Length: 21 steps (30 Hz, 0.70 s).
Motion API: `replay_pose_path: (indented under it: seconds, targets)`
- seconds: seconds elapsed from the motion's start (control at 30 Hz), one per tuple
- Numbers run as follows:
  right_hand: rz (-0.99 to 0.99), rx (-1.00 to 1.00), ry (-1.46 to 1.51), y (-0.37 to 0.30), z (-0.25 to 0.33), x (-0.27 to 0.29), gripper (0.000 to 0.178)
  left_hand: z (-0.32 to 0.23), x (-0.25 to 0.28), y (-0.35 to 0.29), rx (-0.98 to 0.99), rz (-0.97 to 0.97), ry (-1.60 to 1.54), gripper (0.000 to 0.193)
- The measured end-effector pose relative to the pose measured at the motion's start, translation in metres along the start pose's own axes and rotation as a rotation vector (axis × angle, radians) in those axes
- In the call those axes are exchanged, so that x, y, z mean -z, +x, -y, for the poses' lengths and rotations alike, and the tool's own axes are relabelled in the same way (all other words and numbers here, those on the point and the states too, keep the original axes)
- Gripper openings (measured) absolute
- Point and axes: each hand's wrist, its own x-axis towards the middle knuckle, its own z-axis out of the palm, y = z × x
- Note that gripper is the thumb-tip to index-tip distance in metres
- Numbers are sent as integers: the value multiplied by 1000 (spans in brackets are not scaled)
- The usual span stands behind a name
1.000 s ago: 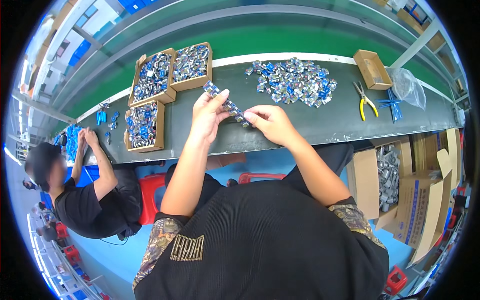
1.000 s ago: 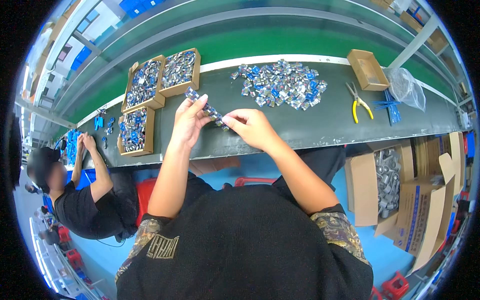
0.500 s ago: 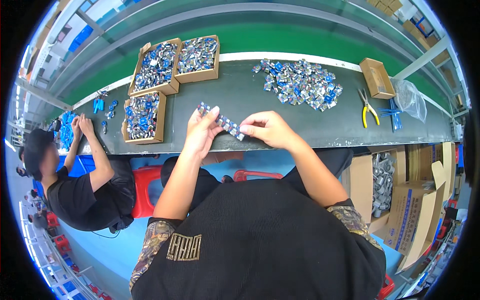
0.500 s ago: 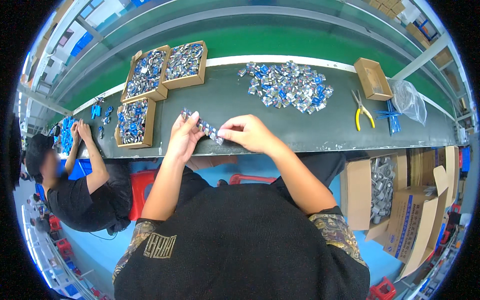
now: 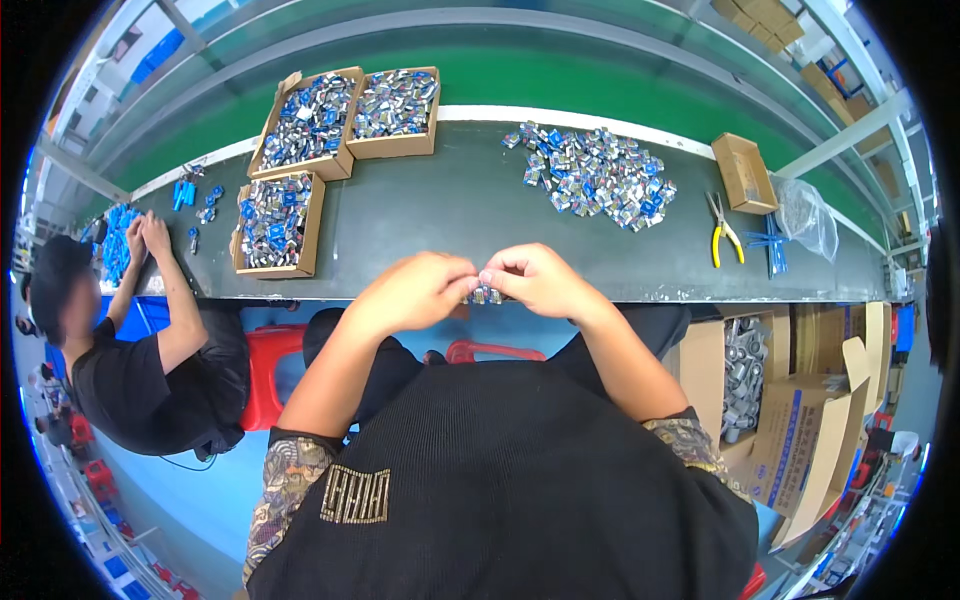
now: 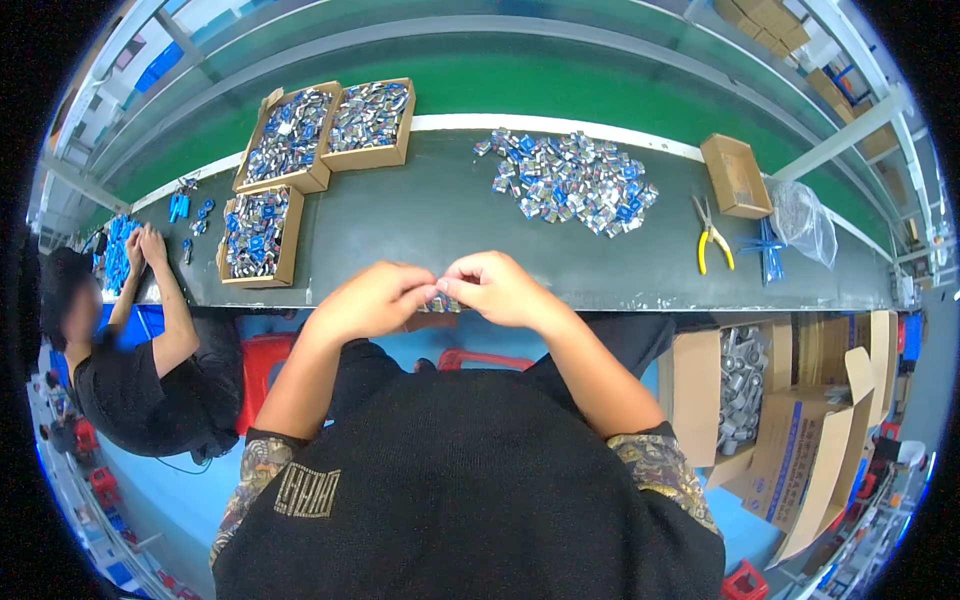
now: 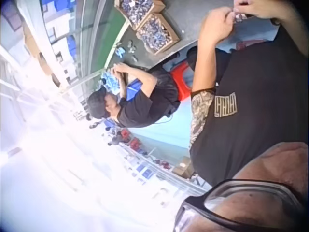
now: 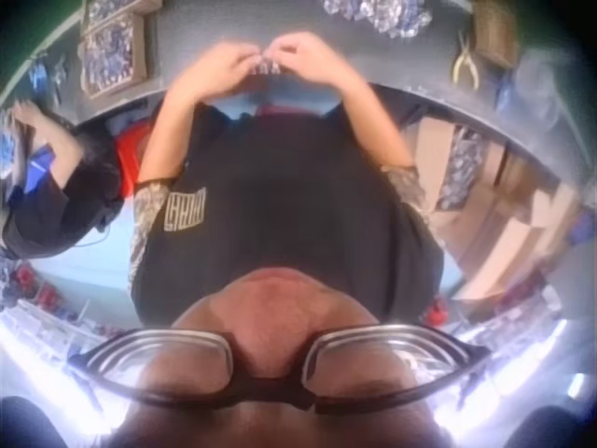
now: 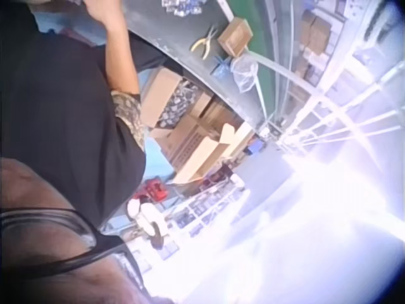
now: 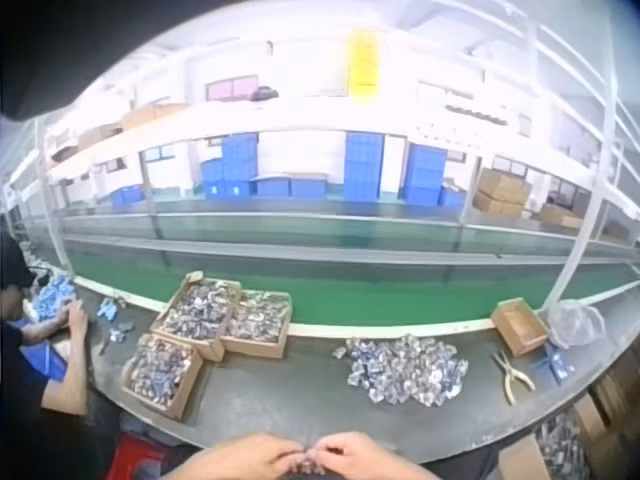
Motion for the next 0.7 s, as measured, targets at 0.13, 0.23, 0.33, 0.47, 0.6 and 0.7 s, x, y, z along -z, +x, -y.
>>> replay_pose_path:
  seconds: [0.13,0.23,0.33,0.47,0.6,0.7]
  targets:
    - [31,-111,94,-15,2,7,26,-2,-7,11,94,91,-249,21]
    - [56,-92,150,-28,-2,14,25,-2,-13,18,105,141,-485,19]
    - [96,-67,203,-36,1,17,25,-4,-16,22,106,170,-497,18]
    - [193,-30,152,-39,1,26,24,-3,-26,21,-32,142,-562,16]
    - [238,149,233,-39,-7,27,20,-2,-36,16,-46,153,-694,14]
    - [276,188,220,-30,-11,28,20,11,-46,14,-59,121,-770,14]
